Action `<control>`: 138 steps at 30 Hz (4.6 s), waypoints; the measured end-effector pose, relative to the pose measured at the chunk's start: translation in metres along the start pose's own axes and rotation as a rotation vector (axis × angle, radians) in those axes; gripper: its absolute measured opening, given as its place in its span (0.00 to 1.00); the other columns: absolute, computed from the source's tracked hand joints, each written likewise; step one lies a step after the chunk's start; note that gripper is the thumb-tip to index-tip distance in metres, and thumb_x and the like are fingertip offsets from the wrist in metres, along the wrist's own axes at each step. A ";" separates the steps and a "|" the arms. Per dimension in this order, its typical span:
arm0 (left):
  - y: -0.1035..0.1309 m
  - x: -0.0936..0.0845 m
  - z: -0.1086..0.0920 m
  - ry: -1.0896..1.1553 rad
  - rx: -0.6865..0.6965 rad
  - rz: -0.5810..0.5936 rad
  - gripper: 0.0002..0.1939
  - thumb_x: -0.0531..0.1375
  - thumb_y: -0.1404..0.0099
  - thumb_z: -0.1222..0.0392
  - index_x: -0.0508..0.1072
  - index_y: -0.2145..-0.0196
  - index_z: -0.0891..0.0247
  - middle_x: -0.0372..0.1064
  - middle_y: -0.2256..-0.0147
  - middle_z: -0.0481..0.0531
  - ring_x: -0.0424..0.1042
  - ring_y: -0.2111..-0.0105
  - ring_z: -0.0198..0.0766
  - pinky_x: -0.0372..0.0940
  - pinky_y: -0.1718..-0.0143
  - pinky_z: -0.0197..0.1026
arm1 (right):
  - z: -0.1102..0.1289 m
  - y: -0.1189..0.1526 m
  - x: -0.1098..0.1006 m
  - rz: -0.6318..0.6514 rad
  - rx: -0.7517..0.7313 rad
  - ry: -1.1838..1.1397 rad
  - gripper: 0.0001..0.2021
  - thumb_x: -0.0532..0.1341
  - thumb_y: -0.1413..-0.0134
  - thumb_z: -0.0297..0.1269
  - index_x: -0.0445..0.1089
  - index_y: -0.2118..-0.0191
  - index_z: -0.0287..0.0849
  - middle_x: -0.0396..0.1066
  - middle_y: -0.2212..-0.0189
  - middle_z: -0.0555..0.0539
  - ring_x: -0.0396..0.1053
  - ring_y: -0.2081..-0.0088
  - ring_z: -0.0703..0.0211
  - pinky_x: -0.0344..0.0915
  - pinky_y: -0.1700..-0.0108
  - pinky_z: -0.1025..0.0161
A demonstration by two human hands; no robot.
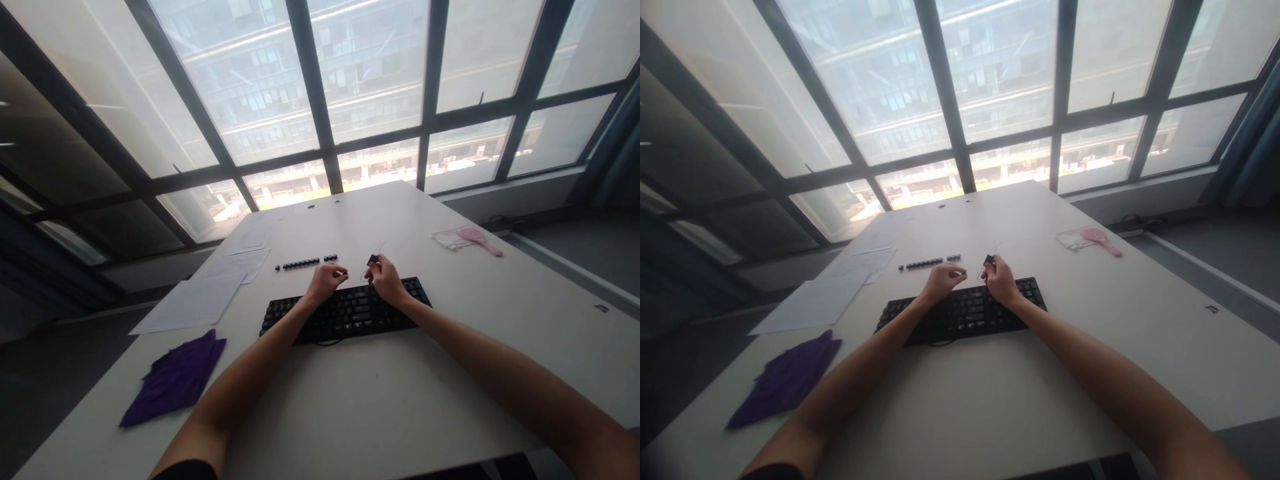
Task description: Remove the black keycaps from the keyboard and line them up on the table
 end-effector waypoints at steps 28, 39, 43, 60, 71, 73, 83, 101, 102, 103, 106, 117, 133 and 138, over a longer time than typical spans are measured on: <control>-0.105 -0.001 0.081 -0.372 0.102 0.222 0.29 0.66 0.45 0.63 0.72 0.44 0.58 0.79 0.61 0.48 0.68 0.56 0.46 0.61 0.49 0.45 | 0.002 0.001 0.000 0.048 0.023 -0.001 0.08 0.53 0.38 0.39 0.61 0.68 0.45 0.73 0.75 0.49 0.68 0.75 0.61 0.62 0.71 0.64; -0.110 0.000 0.086 -0.308 0.060 0.286 0.32 0.65 0.46 0.60 0.70 0.43 0.59 0.79 0.60 0.48 0.70 0.62 0.40 0.63 0.54 0.41 | 0.002 0.002 0.000 0.060 0.029 -0.004 0.08 0.53 0.38 0.39 0.61 0.68 0.45 0.73 0.75 0.50 0.68 0.76 0.60 0.62 0.71 0.64; -0.110 -0.001 0.090 -0.278 0.034 0.303 0.33 0.65 0.47 0.60 0.69 0.42 0.59 0.79 0.60 0.48 0.69 0.64 0.37 0.64 0.57 0.38 | 0.002 0.002 0.000 0.063 0.027 -0.001 0.08 0.53 0.38 0.38 0.61 0.68 0.45 0.73 0.75 0.49 0.68 0.76 0.60 0.62 0.71 0.63; -0.106 -0.005 0.080 -0.285 -0.057 0.325 0.32 0.65 0.46 0.61 0.68 0.42 0.57 0.78 0.59 0.47 0.71 0.60 0.40 0.63 0.53 0.42 | 0.000 0.001 0.000 0.064 0.023 -0.008 0.08 0.53 0.38 0.39 0.61 0.68 0.44 0.73 0.75 0.50 0.68 0.77 0.61 0.62 0.72 0.63; -0.074 0.000 0.021 -0.295 0.055 0.090 0.20 0.61 0.37 0.61 0.73 0.47 0.59 0.76 0.56 0.51 0.72 0.58 0.42 0.63 0.47 0.48 | -0.001 -0.010 -0.010 -0.080 0.113 -0.194 0.08 0.55 0.41 0.41 0.62 0.69 0.43 0.72 0.75 0.47 0.68 0.77 0.60 0.61 0.75 0.64; -0.054 0.010 -0.003 -0.239 0.078 0.113 0.17 0.58 0.37 0.66 0.75 0.50 0.60 0.77 0.59 0.51 0.73 0.60 0.40 0.66 0.51 0.45 | -0.001 -0.014 -0.016 -0.043 0.058 -0.121 0.07 0.56 0.42 0.39 0.63 0.70 0.43 0.71 0.76 0.48 0.67 0.76 0.60 0.61 0.74 0.64; 0.010 0.045 -0.050 0.034 0.055 0.091 0.16 0.52 0.37 0.72 0.78 0.62 0.64 0.78 0.64 0.52 0.76 0.62 0.39 0.68 0.57 0.38 | -0.002 -0.011 -0.024 0.209 -0.121 0.221 0.07 0.55 0.43 0.35 0.64 0.72 0.43 0.68 0.77 0.51 0.64 0.73 0.60 0.56 0.70 0.64; 0.016 0.043 -0.056 0.031 0.144 0.128 0.07 0.58 0.42 0.65 0.76 0.66 0.64 0.76 0.66 0.54 0.73 0.65 0.41 0.67 0.62 0.39 | 0.010 0.018 -0.033 0.251 -0.312 0.644 0.06 0.54 0.39 0.33 0.66 0.67 0.45 0.73 0.69 0.43 0.67 0.67 0.53 0.56 0.66 0.61; 0.014 0.043 -0.056 0.029 0.147 0.146 0.07 0.60 0.43 0.64 0.76 0.66 0.64 0.76 0.66 0.54 0.73 0.66 0.41 0.67 0.62 0.39 | 0.010 0.018 -0.033 0.237 -0.283 0.619 0.07 0.54 0.39 0.33 0.66 0.67 0.45 0.73 0.70 0.44 0.67 0.68 0.53 0.55 0.67 0.62; 0.012 0.044 -0.056 0.026 0.145 0.163 0.07 0.61 0.43 0.63 0.77 0.65 0.64 0.76 0.66 0.54 0.73 0.66 0.41 0.67 0.62 0.39 | 0.009 0.017 -0.032 0.220 -0.249 0.577 0.07 0.53 0.39 0.34 0.66 0.68 0.45 0.73 0.71 0.45 0.67 0.69 0.54 0.55 0.67 0.62; 0.004 0.049 -0.054 0.015 0.108 0.191 0.07 0.63 0.42 0.60 0.79 0.67 0.65 0.76 0.69 0.53 0.73 0.68 0.40 0.66 0.65 0.39 | 0.004 0.011 -0.033 0.182 -0.158 0.403 0.08 0.53 0.40 0.34 0.66 0.70 0.45 0.72 0.74 0.48 0.67 0.71 0.56 0.56 0.68 0.63; 0.009 0.054 -0.055 0.144 0.109 0.049 0.09 0.66 0.40 0.63 0.80 0.59 0.61 0.76 0.64 0.52 0.74 0.65 0.38 0.68 0.59 0.40 | -0.004 0.003 -0.037 0.090 -0.031 0.074 0.08 0.57 0.43 0.39 0.64 0.71 0.44 0.70 0.78 0.51 0.68 0.74 0.58 0.61 0.72 0.63; 0.013 0.050 -0.060 0.137 0.190 -0.123 0.10 0.64 0.39 0.70 0.76 0.59 0.62 0.71 0.63 0.51 0.72 0.66 0.34 0.69 0.62 0.38 | 0.005 0.012 -0.032 0.078 -0.138 0.204 0.06 0.53 0.35 0.40 0.64 0.59 0.47 0.77 0.69 0.47 0.76 0.65 0.53 0.65 0.61 0.60; 0.015 0.049 -0.062 0.084 0.192 -0.130 0.10 0.64 0.39 0.70 0.75 0.60 0.62 0.72 0.65 0.50 0.72 0.65 0.36 0.68 0.61 0.39 | 0.006 0.011 -0.033 0.051 -0.150 0.216 0.07 0.53 0.36 0.40 0.63 0.64 0.46 0.75 0.71 0.49 0.72 0.69 0.56 0.64 0.63 0.61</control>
Point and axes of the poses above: each hand's wrist, its own y-axis away from the middle knuckle, its own x-axis out of the palm, z = x × y, the point moved 1 cm from there along -y, towards the middle knuckle
